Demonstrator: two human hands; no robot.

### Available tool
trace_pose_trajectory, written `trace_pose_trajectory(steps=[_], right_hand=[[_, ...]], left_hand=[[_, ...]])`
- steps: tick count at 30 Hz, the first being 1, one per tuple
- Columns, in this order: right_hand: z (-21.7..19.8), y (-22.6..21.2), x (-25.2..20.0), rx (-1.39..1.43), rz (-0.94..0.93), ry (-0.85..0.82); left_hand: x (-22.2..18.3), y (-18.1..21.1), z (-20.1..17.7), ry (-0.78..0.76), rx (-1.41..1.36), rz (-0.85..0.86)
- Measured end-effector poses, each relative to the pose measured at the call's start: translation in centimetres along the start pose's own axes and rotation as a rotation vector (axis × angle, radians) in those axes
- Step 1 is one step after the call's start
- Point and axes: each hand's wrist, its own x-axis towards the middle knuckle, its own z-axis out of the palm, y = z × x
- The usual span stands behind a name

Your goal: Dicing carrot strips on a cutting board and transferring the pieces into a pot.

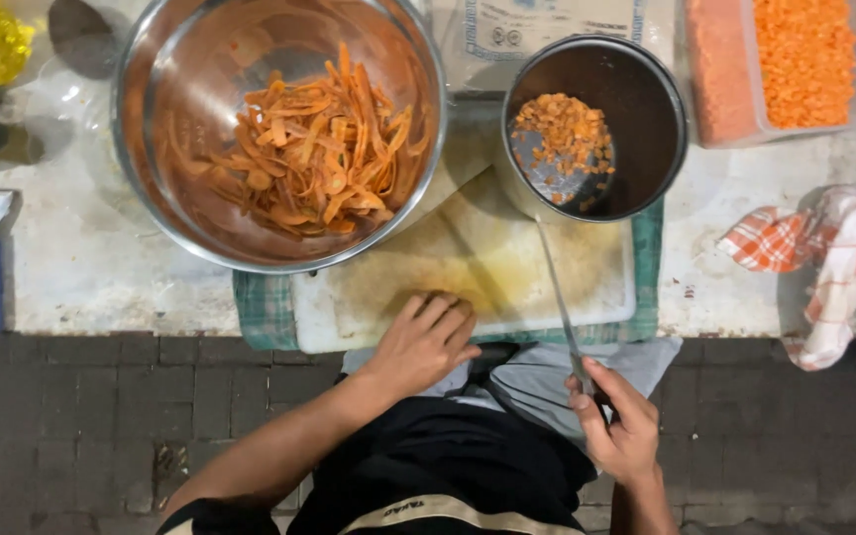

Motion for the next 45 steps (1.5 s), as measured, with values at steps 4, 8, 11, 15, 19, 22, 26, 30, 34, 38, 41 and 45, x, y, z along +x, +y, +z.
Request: trace_pose_trajectory(steps=[4,8,11,15,19,22,26,30,34,38,41,45], right_hand=[[-0.1,1.4,-0.8,0.087,-0.01,0.084],[-0.4,2.9,-2.1,0.227,-0.006,0.156],[-0.3,4.1,-3.0,0.373,-0.085,0.226],[-0.7,4.7,-2.4,0.447,-0.103,0.276],[-4.2,7.0,-2.3,0.42,0.057,0.113],[-7.1,13.0,-2.3,0.46,0.12,-0.108],[-7.3,17.4,-2.0,0.767,0.073,-0.25],[-2.5,6.5,-0.9,0.541,0.291,-0.034],[1.0,4.6,0.9,0.652,-0.041,0.111],[2.0,2.7,1.4,0.74,-0.088,0.072],[2.5,2.5,0.5,0.721,-0.091,0.117],[2.4,2.2,-0.5,0.636,0.018,0.148]], left_hand=[[-0.4,0.2,-0.4,0.09,-0.007,0.104],[-0.7,0.3,-0.3,0.095,-0.002,0.182],[1.2,0.7,-0.8,0.203,-0.072,0.157],[8.6,0.9,-2.5,0.451,0.034,0.047],[13.4,-0.2,0.1,0.317,-0.074,-0.021],[11.3,1.3,-3.4,0.272,-0.167,-0.052],[6.2,0.0,-10.1,0.423,-0.008,0.091],[4.9,-8.1,-16.9,0.141,0.048,-0.089],[6.3,-18.1,-16.5,-0.298,0.107,-0.466],[7.9,-23.3,-12.7,-0.569,0.098,-0.407],[9.6,-20.8,-13.7,-0.739,0.206,-0.563],[8.5,-24.4,-9.7,-0.597,0.313,-0.281]])
